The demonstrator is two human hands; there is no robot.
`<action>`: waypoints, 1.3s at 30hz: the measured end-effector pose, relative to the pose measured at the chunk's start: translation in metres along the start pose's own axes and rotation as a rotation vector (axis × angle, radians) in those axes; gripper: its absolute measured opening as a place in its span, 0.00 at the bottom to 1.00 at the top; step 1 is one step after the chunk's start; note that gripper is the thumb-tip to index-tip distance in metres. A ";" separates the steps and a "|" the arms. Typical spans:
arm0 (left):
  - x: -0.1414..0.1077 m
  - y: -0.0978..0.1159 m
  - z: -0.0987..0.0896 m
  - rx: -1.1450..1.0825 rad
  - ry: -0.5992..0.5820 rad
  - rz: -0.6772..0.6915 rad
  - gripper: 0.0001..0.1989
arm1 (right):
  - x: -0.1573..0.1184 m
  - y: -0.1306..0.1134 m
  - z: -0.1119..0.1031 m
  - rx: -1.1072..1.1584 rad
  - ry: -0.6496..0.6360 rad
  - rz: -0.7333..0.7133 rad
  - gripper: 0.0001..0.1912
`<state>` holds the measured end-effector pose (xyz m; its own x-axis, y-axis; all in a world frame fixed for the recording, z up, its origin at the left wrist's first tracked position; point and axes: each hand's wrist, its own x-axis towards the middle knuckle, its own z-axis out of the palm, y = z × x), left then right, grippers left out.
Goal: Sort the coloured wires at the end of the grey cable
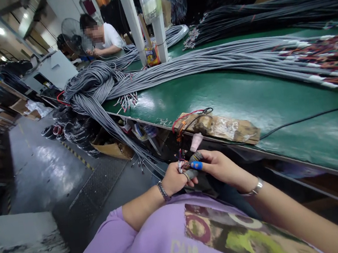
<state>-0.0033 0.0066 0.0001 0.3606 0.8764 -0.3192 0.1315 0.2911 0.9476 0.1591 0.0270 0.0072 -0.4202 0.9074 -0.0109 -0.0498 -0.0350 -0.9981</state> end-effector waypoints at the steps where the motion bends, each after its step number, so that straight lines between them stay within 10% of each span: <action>1: 0.001 -0.001 0.000 0.014 -0.033 -0.020 0.14 | -0.001 -0.001 0.001 -0.074 -0.010 -0.052 0.11; 6: 0.006 -0.006 -0.003 0.001 -0.001 -0.019 0.14 | -0.005 0.003 -0.004 -0.283 0.108 -0.213 0.11; 13: 0.009 -0.008 0.000 -0.120 0.173 0.057 0.19 | -0.015 0.022 -0.009 -0.009 0.243 0.170 0.25; 19: 0.011 -0.010 0.003 -0.160 0.118 0.055 0.22 | -0.014 0.025 0.011 -0.006 0.346 0.072 0.21; 25: 0.010 -0.019 0.001 -0.104 -0.046 -0.041 0.24 | -0.012 0.019 0.012 -0.017 0.165 0.064 0.18; 39: 0.010 -0.020 0.009 -0.300 0.172 0.059 0.24 | -0.007 0.025 0.010 0.032 0.323 0.084 0.21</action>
<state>0.0062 0.0056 -0.0218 0.1948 0.9394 -0.2821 -0.1712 0.3157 0.9333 0.1514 0.0157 -0.0174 -0.1151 0.9865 -0.1167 -0.0577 -0.1239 -0.9906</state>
